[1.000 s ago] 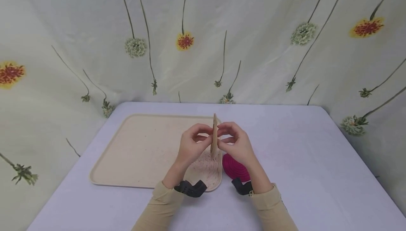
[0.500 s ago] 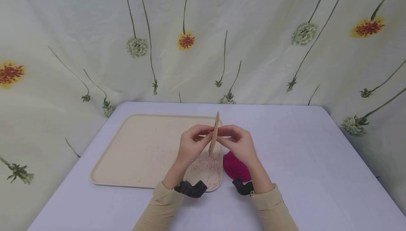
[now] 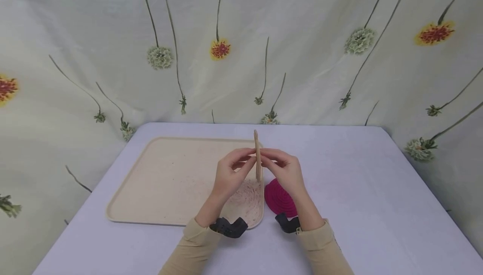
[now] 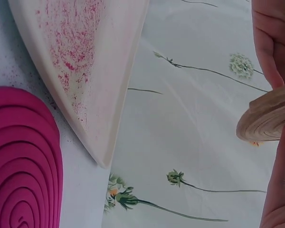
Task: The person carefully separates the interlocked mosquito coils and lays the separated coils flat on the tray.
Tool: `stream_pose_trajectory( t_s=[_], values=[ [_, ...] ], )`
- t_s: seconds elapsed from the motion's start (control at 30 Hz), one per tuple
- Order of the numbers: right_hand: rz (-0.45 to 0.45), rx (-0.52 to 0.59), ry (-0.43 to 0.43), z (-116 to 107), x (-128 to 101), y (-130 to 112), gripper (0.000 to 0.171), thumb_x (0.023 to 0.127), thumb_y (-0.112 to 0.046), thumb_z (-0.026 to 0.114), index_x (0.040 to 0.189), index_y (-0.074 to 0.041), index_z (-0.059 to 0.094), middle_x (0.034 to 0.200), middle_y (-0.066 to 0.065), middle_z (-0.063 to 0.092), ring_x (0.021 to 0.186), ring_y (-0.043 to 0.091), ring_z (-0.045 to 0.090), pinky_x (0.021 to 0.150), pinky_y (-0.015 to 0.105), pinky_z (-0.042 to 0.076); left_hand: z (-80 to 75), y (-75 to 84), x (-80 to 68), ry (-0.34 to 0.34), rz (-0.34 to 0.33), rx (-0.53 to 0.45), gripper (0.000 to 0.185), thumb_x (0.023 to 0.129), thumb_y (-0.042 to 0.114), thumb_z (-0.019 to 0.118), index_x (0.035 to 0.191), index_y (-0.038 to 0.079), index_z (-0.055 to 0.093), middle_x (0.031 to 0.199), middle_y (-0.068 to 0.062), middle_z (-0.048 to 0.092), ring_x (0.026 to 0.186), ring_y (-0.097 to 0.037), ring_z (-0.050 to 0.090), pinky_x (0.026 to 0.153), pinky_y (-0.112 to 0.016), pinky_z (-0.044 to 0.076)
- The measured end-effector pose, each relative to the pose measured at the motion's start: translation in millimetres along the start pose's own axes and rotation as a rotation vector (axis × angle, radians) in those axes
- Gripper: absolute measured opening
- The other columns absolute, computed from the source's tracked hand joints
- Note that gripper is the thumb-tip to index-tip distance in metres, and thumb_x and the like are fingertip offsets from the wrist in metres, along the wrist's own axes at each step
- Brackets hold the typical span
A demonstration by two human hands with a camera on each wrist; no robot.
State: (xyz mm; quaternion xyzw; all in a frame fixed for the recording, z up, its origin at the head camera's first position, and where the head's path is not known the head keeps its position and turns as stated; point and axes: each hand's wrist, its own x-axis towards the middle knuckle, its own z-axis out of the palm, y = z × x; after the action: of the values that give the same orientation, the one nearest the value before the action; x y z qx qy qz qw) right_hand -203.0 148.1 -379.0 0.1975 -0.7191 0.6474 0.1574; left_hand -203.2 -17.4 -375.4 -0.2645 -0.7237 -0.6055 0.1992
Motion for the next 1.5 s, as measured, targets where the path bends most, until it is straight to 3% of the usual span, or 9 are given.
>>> stream_pose_trajectory(
  t_s=[0.2,0.3,0.43,0.5,0.6,1.0,1.27,1.5],
  values=[
    [0.012,-0.015,0.038,2.4,1.1,0.9,0.023,0.087,0.001,0.064,0.109,0.008,0.063,0.097,-0.014,0.066,0.092,0.006,0.063,0.076,0.023,0.053,-0.1,3.3,1.3,-0.025,-0.021,-0.037,0.027,0.087,0.003,0.065,0.113,-0.005,0.065,0.109,-0.018,0.064,0.095,-0.029,0.063,0.075,-0.040,0.055],
    [0.012,-0.035,0.044,2.7,1.6,0.5,0.026,0.086,0.003,0.064,0.111,0.007,0.062,0.098,-0.013,0.065,0.093,0.005,0.062,0.077,0.022,0.053,-3.4,17.7,2.3,-0.042,-0.032,-0.037,0.025,0.087,-0.001,0.064,0.111,-0.008,0.064,0.107,-0.022,0.063,0.095,-0.033,0.062,0.076,-0.041,0.055],
    [0.029,-0.066,0.039,2.9,1.5,-0.9,0.030,0.085,0.004,0.065,0.115,0.005,0.061,0.104,0.000,0.066,0.094,0.004,0.061,0.078,0.022,0.053,-8.0,36.3,3.3,-0.063,-0.051,-0.020,0.023,0.087,-0.003,0.063,0.108,-0.011,0.063,0.105,-0.024,0.062,0.094,-0.035,0.062,0.077,-0.039,0.055],
    [0.043,-0.076,0.037,3.0,1.3,-1.0,0.031,0.085,0.004,0.065,0.116,0.005,0.062,0.106,0.009,0.066,0.094,0.004,0.061,0.078,0.023,0.053,-8.6,38.0,3.6,-0.072,-0.055,-0.012,0.022,0.087,-0.003,0.063,0.107,-0.011,0.063,0.105,-0.024,0.062,0.094,-0.034,0.062,0.078,-0.039,0.055],
    [0.053,-0.087,0.032,3.0,1.0,-0.7,0.031,0.085,0.003,0.065,0.116,0.004,0.062,0.108,0.018,0.065,0.095,0.005,0.061,0.078,0.023,0.053,-8.6,38.1,3.3,-0.071,-0.048,-0.009,0.022,0.086,-0.004,0.063,0.107,-0.010,0.063,0.103,-0.023,0.063,0.093,-0.035,0.062,0.077,-0.040,0.055],
    [0.002,-0.047,-0.059,-1.7,3.0,-4.5,0.033,0.083,0.011,0.062,0.115,0.008,0.053,0.104,0.023,0.059,0.095,0.007,0.058,0.078,0.021,0.052,-6.8,34.2,3.1,-0.066,0.011,-0.088,0.017,0.079,-0.013,0.065,0.096,-0.014,0.063,0.095,-0.027,0.062,0.092,-0.039,0.062,0.076,-0.049,0.054],
    [0.019,0.002,-0.055,-1.7,4.5,-3.1,0.039,0.080,0.013,0.065,0.117,0.009,0.051,0.102,0.006,0.059,0.094,0.009,0.059,0.081,0.022,0.052,-7.1,33.3,3.8,-0.087,0.013,-0.116,0.032,0.079,-0.012,0.066,0.110,-0.014,0.058,0.109,-0.027,0.060,0.095,-0.041,0.061,0.073,-0.048,0.055],
    [0.063,-0.024,-0.029,0.2,5.7,-6.0,0.038,0.083,0.011,0.063,0.118,0.008,0.051,0.107,0.016,0.058,0.096,0.008,0.058,0.082,0.021,0.051,-5.7,32.8,4.6,-0.046,0.023,-0.075,0.037,0.077,-0.012,0.067,0.113,-0.012,0.056,0.119,-0.025,0.058,0.093,-0.039,0.059,0.071,-0.048,0.055]
  ],
)
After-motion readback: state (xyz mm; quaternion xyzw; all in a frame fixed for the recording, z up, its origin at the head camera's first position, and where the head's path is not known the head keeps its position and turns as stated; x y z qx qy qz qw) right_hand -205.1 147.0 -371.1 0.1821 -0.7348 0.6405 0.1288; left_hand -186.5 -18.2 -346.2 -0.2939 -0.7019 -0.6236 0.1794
